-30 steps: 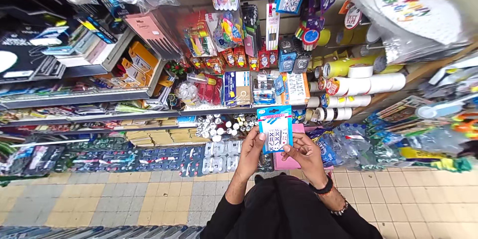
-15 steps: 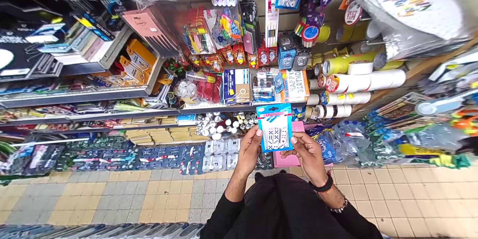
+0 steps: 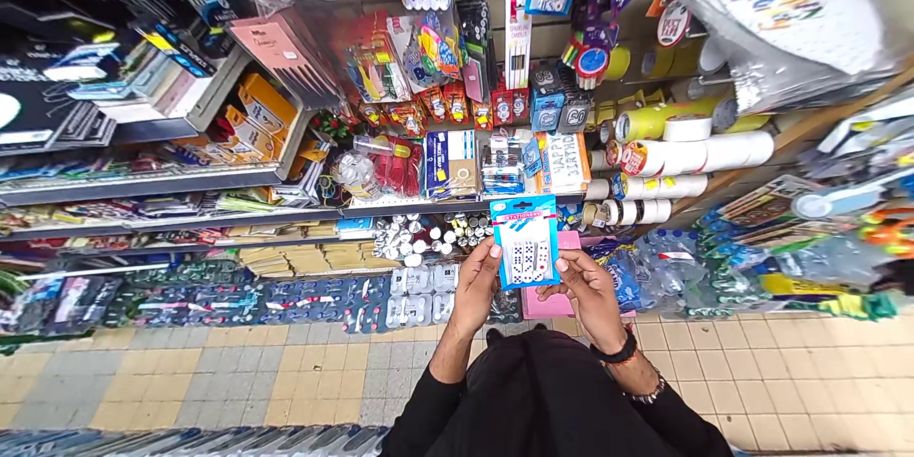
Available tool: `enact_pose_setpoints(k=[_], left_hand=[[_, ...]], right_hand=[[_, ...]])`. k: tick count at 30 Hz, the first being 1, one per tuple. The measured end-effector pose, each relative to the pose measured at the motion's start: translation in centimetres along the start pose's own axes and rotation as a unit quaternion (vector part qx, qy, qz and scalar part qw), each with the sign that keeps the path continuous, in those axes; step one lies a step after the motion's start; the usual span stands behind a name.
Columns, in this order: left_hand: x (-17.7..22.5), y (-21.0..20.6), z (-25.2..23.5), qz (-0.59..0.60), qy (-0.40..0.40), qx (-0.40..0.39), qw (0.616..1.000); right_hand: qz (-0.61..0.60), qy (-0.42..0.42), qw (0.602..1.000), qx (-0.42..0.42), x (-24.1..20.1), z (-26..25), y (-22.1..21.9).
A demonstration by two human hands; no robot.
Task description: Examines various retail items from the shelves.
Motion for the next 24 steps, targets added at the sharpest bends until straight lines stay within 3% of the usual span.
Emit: enact_pose_setpoints(k=[24], left_hand=[[-1.2,0.4,-1.6,0.018,0.029,0.010,0.999]], right_hand=[[-0.010,-0.014,1.000,0.008,0.4,-1.0,1.2]])
Point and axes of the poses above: each hand's wrist, its own z-axis away from the middle knuckle, its own y-axis out of the back of the hand, x = y × z, the point moved 4 cm from there along -z, towards the middle knuckle, and after that the axes turned 15 degrees about -x, right-handed, at the moved point
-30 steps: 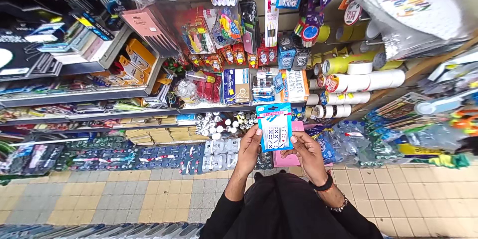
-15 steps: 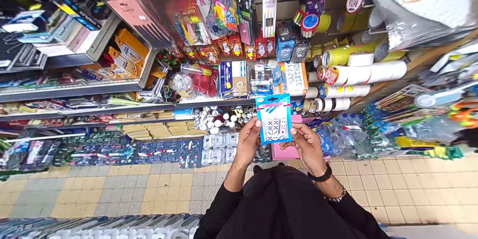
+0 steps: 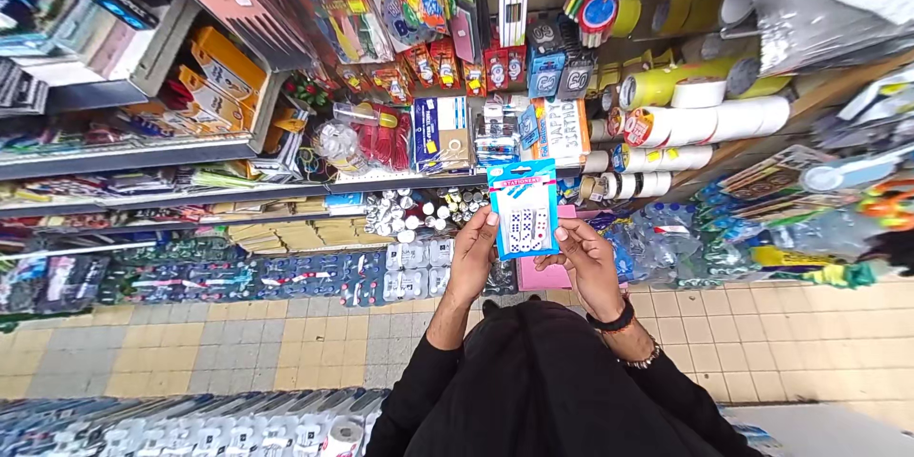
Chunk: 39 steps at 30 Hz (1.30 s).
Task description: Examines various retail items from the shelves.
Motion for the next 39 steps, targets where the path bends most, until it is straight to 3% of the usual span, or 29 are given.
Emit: enact_pose_setpoints(k=[8,12,15,18,21,24,30,33,39], left_hand=[[-0.6,0.4,-0.8,-0.019,0.026,-0.001,0.999],[-0.3,1.2,-4.4,-0.083,0.046,-0.021,0.995],[0.3,3.2,-9.2,-0.125,0.066,-0.023,0.990],[1.9,7.7,-16.5,-0.197,0.033,0.040,0.979],[7.0,10.4,-25.4,-0.387,-0.037,0.109,0.915],[10.8,9.4,-29.7,-0.465,-0.073,0.105,0.876],[12.8,5.5,-34.2,-0.459,-0.066,0.061,0.884],[12.0,6.2,-39.3,-0.480,-0.051,0.063,0.874],[11.1,6.0,-39.9,-0.484,-0.075,0.035,0.871]], right_hand=[[0.020,0.008,1.000,0.010,0.2,-0.7,1.0],[0.042,-0.002,0.999,0.026,0.1,-2.1,2.6],[0.069,-0.025,0.997,0.035,0.3,-2.6,4.2],[0.103,-0.025,0.990,0.091,0.5,-1.8,6.1],[0.150,-0.011,0.974,0.167,-0.1,-0.3,8.7],[0.161,-0.031,0.964,0.208,-0.3,1.7,10.3],[0.179,-0.083,0.945,0.263,-0.8,5.5,11.7],[0.190,-0.084,0.939,0.275,-1.3,6.5,12.1],[0.186,-0.088,0.934,0.293,-1.0,6.9,11.9]])
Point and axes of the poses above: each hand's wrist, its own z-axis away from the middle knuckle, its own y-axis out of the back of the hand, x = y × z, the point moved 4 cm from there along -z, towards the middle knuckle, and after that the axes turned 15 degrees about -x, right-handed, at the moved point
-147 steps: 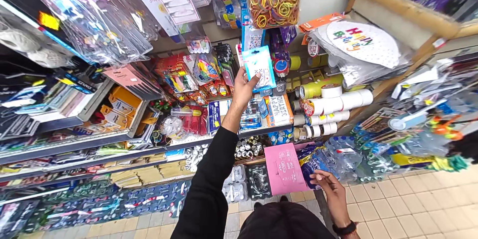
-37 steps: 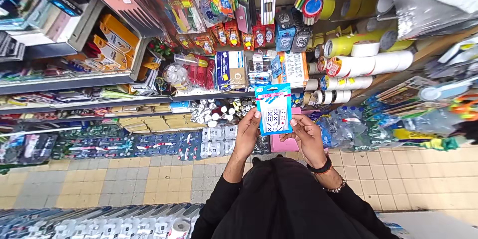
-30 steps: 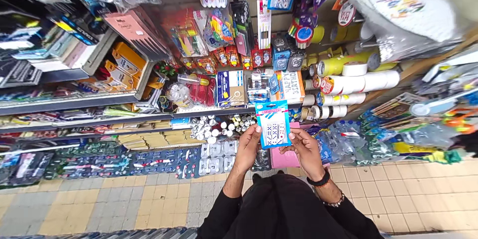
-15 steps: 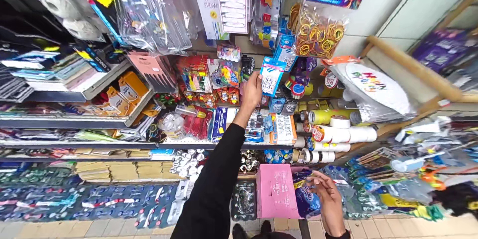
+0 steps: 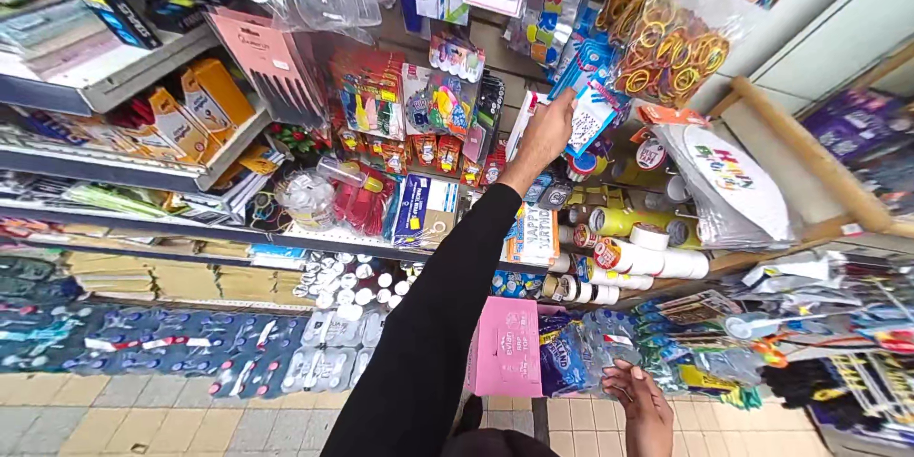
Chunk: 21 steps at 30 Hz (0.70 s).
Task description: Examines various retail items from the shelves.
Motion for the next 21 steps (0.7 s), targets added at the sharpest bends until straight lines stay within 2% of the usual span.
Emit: enact_pose_setpoints(k=[5,11,21], left_hand=[[0.1,-0.4,-0.1,0.051,-0.020,0.029,0.998],[0.5,-0.3,-0.3,0.067,-0.014,0.027,0.997],[2.3,0.1,-0.2,0.067,0.045,0.034,0.996]], right_hand=[[0.004,-0.003,1.000,-0.011,0.1,0.0,-1.4],[0.019,-0.005,1.000,-0.015,0.0,0.4,-1.7],[0.014,-0.022,1.000,-0.014,0.5,1.4,-1.9]])
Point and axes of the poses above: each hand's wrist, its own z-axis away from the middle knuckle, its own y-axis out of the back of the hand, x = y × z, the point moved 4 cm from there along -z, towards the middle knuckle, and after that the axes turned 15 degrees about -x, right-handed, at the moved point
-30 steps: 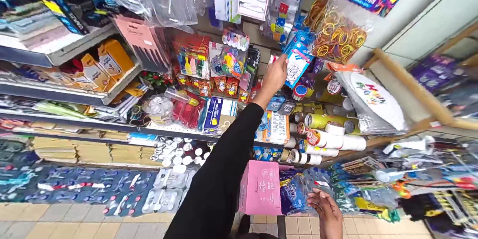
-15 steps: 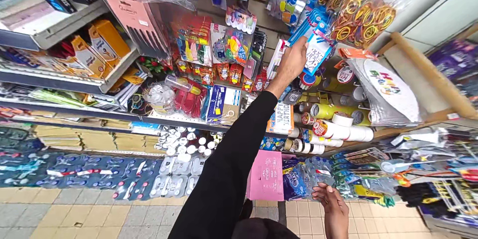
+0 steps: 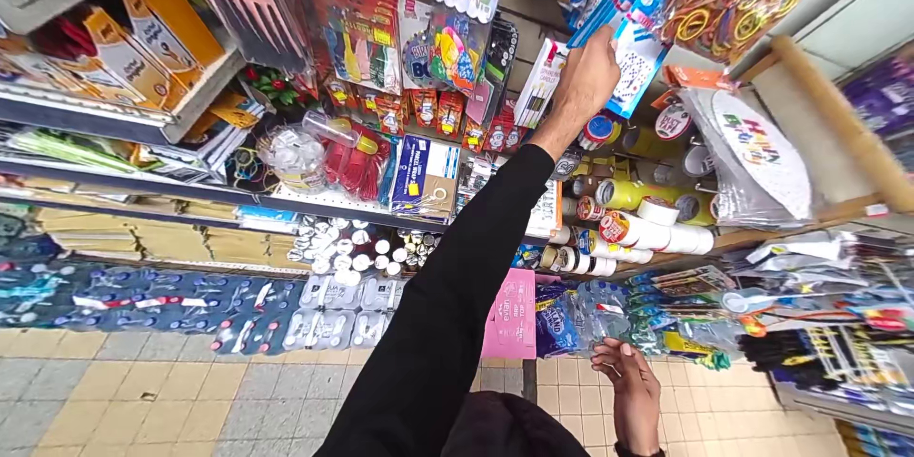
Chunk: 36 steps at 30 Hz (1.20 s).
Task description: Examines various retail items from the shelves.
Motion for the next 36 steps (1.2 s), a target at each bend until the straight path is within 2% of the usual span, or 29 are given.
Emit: enact_pose_setpoints(k=[6,16,22,32,36], left_hand=[[0.8,-0.6,1.0,-0.005,0.018,0.036,0.999],[1.3,-1.9,2.1,-0.011,0.052,0.046,0.997],[-0.1,-1.7,2.8,-0.002,0.005,0.050,0.999],[1.1,-0.4,1.9,0.033,-0.032,0.066,0.997],[-0.7,-1.6,0.3,0.015,-0.073,0.115,0.991]], right_hand=[[-0.004,-0.015,1.000,0.007,0.3,1.1,0.1],[-0.009,-0.027,1.000,0.006,0.7,1.9,0.6],[0.027,-0.041,0.999,-0.014,1.5,1.5,0.6],[0.054,-0.054,0.997,-0.029,1.6,0.6,0.5],[0.047,-0.068,0.996,-0.025,2.2,0.9,0.7]])
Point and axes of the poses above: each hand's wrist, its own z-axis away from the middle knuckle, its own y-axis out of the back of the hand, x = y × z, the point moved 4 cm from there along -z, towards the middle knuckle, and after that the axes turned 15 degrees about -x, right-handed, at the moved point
